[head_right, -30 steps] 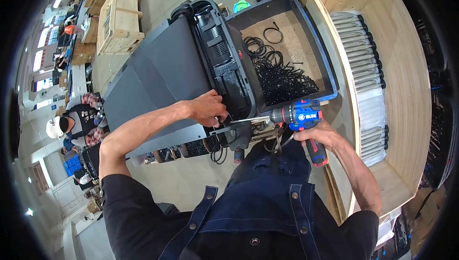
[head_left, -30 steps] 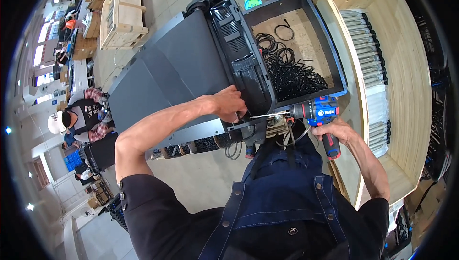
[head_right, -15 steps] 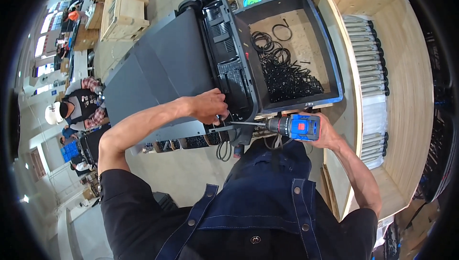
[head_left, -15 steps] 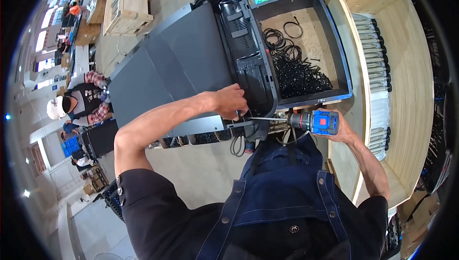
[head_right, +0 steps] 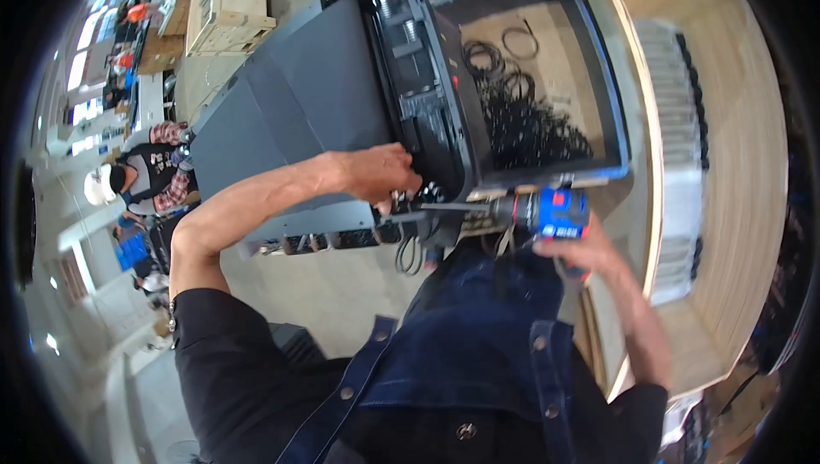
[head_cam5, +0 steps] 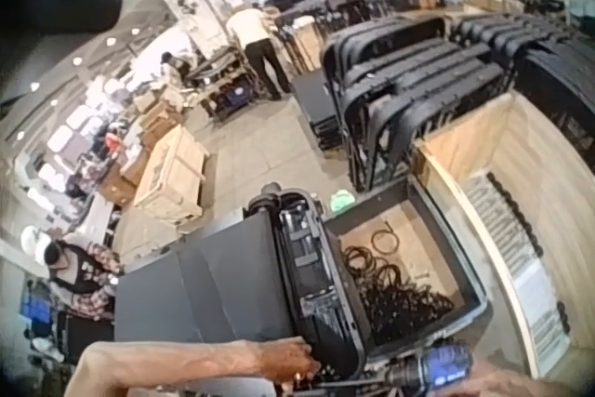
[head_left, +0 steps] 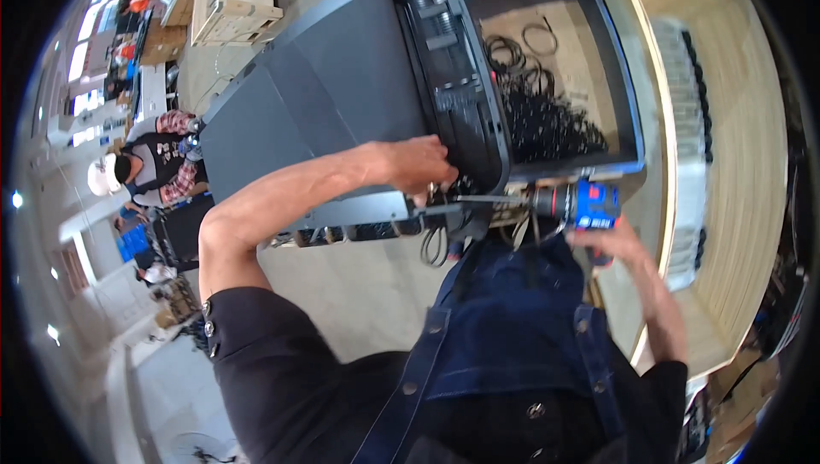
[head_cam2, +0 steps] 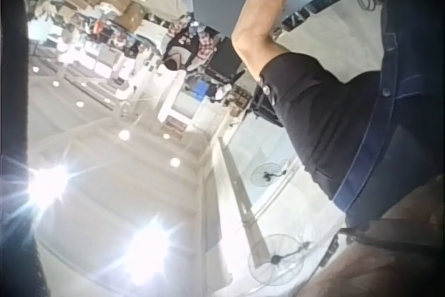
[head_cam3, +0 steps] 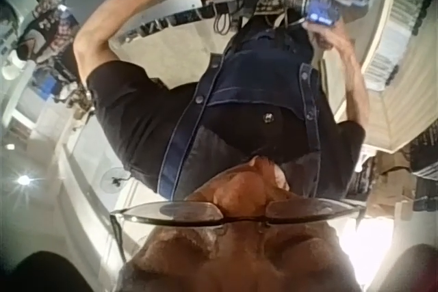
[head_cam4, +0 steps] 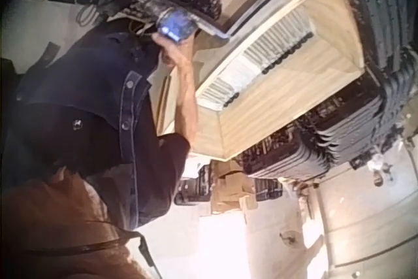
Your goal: Assembling the base components and frame of treadmills on a factory floor.
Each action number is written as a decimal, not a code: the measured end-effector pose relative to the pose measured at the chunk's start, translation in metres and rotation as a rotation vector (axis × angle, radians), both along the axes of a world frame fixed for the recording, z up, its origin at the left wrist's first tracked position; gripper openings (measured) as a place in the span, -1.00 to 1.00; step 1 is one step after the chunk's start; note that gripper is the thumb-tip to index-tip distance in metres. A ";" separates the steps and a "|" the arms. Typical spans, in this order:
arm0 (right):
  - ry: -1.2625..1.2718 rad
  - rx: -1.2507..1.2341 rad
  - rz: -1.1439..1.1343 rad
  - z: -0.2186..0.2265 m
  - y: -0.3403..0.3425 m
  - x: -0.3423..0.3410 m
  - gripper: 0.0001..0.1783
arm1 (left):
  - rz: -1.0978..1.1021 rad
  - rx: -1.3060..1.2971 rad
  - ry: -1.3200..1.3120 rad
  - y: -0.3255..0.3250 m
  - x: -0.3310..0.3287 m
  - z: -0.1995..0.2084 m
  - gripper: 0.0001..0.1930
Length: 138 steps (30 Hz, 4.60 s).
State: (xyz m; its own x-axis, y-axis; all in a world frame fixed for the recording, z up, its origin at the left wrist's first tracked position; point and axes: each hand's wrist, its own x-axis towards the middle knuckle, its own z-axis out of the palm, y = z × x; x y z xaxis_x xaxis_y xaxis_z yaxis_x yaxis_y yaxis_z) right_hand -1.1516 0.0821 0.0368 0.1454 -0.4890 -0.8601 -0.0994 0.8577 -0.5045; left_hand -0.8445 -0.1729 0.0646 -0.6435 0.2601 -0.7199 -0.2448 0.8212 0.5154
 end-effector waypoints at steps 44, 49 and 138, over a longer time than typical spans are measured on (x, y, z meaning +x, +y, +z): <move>-0.152 -0.203 -0.233 -0.021 0.030 0.007 -0.22 | -0.087 0.008 -0.067 0.009 -0.007 0.008 -0.67; -0.038 -0.435 -0.023 -0.015 0.036 0.003 -0.27 | -0.111 0.026 -0.087 0.006 -0.011 0.004 -0.67; 0.976 -0.473 -0.295 -0.111 -0.006 -0.063 -0.48 | -0.117 -0.206 0.242 0.019 0.019 0.014 -0.66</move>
State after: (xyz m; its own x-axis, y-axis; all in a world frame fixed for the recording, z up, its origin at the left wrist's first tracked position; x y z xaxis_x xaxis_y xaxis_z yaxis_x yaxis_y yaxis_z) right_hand -1.2144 0.0760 -0.0742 -0.6645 -0.7002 -0.2612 -0.4546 0.6561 -0.6024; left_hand -0.8252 -0.1542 0.0781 -0.7765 0.2068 -0.5952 -0.0337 0.9296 0.3670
